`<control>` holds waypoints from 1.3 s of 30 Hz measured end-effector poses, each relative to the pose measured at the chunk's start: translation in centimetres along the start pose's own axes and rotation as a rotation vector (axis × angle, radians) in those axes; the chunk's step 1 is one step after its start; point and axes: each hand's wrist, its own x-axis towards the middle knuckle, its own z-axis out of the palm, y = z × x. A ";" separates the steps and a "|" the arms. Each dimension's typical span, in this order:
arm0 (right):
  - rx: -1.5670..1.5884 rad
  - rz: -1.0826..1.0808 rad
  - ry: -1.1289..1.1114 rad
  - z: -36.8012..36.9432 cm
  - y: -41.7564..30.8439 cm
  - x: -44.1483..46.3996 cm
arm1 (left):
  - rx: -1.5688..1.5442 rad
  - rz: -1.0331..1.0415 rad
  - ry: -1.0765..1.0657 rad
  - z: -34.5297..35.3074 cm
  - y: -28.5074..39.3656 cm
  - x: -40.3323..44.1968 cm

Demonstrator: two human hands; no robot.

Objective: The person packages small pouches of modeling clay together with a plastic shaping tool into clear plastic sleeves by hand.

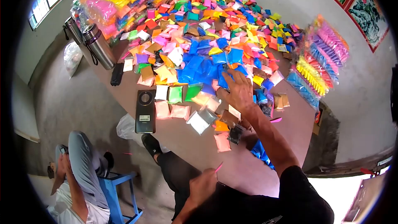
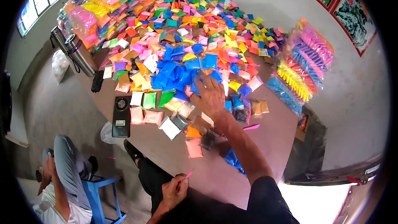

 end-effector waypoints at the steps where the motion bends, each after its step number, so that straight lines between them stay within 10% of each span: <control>1: 0.006 -0.011 0.000 0.2 0.2 0.0 | 0.000 0.003 0.022 0.2 -0.2 -0.1; 8: 0.350 0.101 0.279 -2.6 0.3 -1.0 | 0.035 0.003 0.030 -1.0 2.9 1.2; 17: 1.594 0.984 -0.050 -11.3 -3.3 -7.8 | 0.404 -0.049 0.046 -3.2 3.6 5.1; 28: 1.771 0.921 -0.023 -13.8 -6.6 -16.8 | 0.700 0.291 0.104 -1.6 6.7 6.7; 30: 1.746 0.837 -0.078 -13.5 -7.5 -18.4 | -0.158 -0.185 0.039 -1.7 8.9 6.5; 39: 1.374 0.483 -0.136 -11.4 -11.0 -22.5 | -0.635 -0.561 -0.001 -2.9 6.8 3.5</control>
